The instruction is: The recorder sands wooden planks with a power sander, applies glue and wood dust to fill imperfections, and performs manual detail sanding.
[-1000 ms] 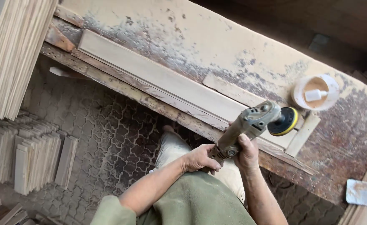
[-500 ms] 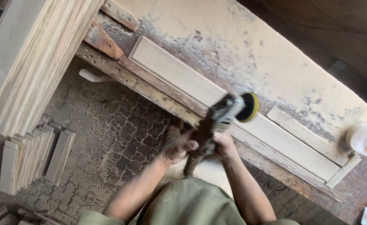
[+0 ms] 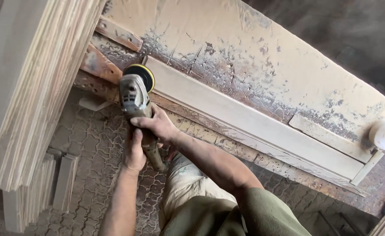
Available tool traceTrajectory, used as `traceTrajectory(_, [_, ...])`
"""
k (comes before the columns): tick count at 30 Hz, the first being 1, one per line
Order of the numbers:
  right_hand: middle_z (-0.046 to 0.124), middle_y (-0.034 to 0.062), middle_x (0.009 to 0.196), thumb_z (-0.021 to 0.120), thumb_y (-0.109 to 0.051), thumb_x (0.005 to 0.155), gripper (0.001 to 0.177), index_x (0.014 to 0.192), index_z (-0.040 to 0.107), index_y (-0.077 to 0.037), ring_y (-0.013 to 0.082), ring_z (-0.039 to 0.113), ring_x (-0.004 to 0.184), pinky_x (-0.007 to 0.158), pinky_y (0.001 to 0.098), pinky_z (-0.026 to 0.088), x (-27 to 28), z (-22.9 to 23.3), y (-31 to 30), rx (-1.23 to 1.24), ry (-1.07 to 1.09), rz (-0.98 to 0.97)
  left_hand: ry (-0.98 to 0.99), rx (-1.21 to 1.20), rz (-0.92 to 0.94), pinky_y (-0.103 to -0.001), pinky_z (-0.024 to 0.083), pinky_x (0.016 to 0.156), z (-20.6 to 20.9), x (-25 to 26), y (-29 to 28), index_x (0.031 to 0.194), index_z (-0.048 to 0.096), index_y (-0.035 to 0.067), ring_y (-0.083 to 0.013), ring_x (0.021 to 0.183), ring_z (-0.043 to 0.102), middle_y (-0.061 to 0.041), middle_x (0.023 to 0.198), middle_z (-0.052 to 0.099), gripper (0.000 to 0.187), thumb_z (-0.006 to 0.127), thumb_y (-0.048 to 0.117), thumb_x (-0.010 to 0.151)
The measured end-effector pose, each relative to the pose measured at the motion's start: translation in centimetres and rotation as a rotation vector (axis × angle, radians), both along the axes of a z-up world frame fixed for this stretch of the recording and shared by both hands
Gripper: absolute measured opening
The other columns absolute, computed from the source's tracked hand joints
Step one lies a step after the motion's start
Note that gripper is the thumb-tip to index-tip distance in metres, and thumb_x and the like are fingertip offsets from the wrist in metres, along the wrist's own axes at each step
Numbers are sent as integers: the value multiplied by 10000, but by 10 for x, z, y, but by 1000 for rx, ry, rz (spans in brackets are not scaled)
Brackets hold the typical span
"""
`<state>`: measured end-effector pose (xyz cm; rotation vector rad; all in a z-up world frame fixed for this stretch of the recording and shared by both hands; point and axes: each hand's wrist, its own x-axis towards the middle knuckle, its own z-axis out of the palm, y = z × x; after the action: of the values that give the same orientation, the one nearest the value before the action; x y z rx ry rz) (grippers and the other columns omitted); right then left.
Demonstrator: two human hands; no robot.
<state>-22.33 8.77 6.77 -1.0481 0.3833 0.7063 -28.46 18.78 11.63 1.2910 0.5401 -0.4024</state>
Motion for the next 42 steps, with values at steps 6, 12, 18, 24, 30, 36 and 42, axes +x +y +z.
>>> traceTrajectory(6, [687,125,842,884,-286,734,417,1024,686,-60,229,659,797,701,392,555,25,-31,5,-39,49,-41,253,285,42,-296,566,479,-27,29,-3,1449,382,11,-184,659,656,-168,1006,633,986,464,761,814])
traceTrajectory(12, [668,135,850,902,-327,683,508,1037,661,-56,247,642,818,718,429,549,-13,-24,-52,-14,52,-174,185,240,-17,-309,506,455,-41,-13,-44,1441,484,61,-182,557,576,-133,1000,628,655,474,556,1012])
traceTrajectory(18, [678,39,844,875,-290,736,360,986,699,-99,150,620,811,706,341,550,-120,-22,-231,-101,-8,-302,211,331,-280,-355,487,479,-31,-92,-203,1347,532,-17,-245,540,590,-192,926,649,538,425,416,1047])
traceTrajectory(24, [695,182,918,860,-426,773,516,1047,666,-34,266,648,866,808,459,537,-230,-16,-413,-313,66,-484,95,634,-743,-607,453,1041,-43,-164,-373,1382,516,-134,-533,1243,559,-423,1269,596,783,539,555,1009])
traceTrajectory(30, [632,22,797,692,-225,957,160,931,724,-70,120,589,779,795,307,515,-291,49,-552,-313,96,-919,75,415,-933,-535,536,966,-42,-203,-546,1198,702,74,-403,1137,678,-211,1141,734,468,668,471,954])
traceTrajectory(36, [795,156,1026,636,-389,975,411,1180,726,-44,215,782,885,915,383,580,-422,-137,-680,-76,222,-1215,164,313,-1148,-488,534,1011,-39,-207,-633,1180,720,149,-321,1189,685,-119,1148,762,642,650,672,815])
traceTrajectory(42, [759,156,1115,517,-381,1034,402,1177,687,-46,206,750,962,907,412,609,-312,-39,-517,-162,-73,-897,303,410,-1134,-476,529,1024,-32,-152,-511,1167,690,241,-329,1196,669,-119,1167,746,801,585,859,668])
